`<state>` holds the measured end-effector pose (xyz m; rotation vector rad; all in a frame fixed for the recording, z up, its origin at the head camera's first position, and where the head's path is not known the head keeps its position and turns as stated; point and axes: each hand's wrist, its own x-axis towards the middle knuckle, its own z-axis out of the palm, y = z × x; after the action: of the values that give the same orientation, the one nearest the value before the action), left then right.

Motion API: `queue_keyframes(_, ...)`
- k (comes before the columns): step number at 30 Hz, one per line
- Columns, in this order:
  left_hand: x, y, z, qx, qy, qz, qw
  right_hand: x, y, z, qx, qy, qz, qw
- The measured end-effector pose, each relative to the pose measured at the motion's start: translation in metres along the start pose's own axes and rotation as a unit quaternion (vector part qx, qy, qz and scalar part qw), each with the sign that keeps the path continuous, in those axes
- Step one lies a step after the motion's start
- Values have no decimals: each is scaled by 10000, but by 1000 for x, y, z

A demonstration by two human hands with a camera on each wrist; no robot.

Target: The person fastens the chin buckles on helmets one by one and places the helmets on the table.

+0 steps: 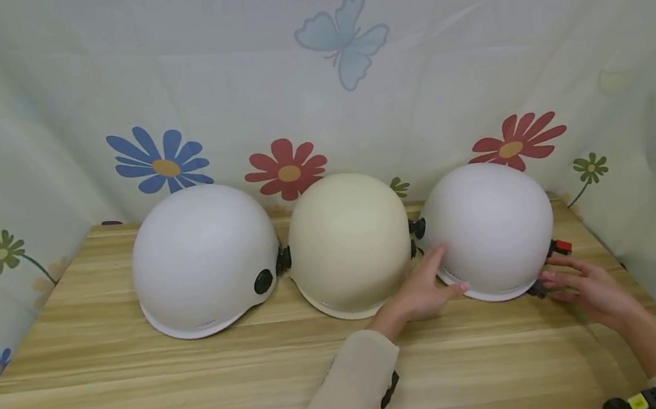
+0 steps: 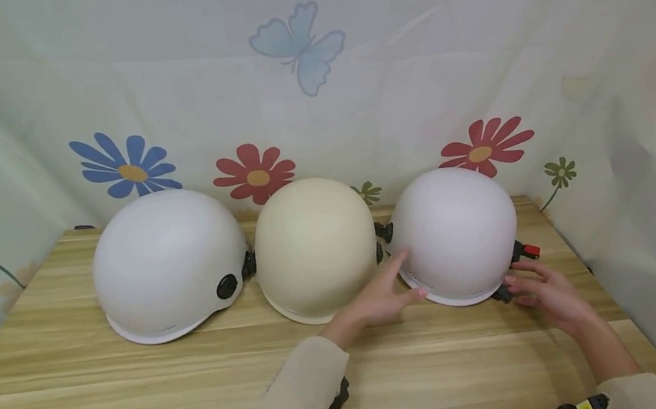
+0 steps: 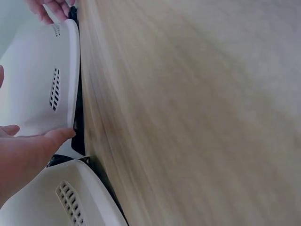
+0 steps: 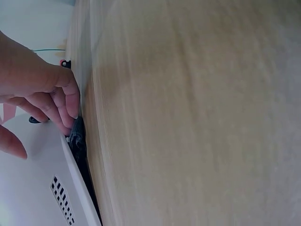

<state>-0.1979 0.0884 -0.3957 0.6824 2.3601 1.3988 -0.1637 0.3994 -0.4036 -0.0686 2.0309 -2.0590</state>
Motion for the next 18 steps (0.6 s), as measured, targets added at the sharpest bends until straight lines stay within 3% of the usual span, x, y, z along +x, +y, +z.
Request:
queue_keyframes(4,1,4,-2,99,-16,152,9998,-1,-1,3,167,29,-96,9998)
queue_keyframes(12,0,8,-6,71,-127,145,9998,-3,-7,10,602,157,-210,9978)
queue_keyframes(18,-1,12,-12,22,-115,289,9995,-7,-20,12,880,-27,-262,9958)
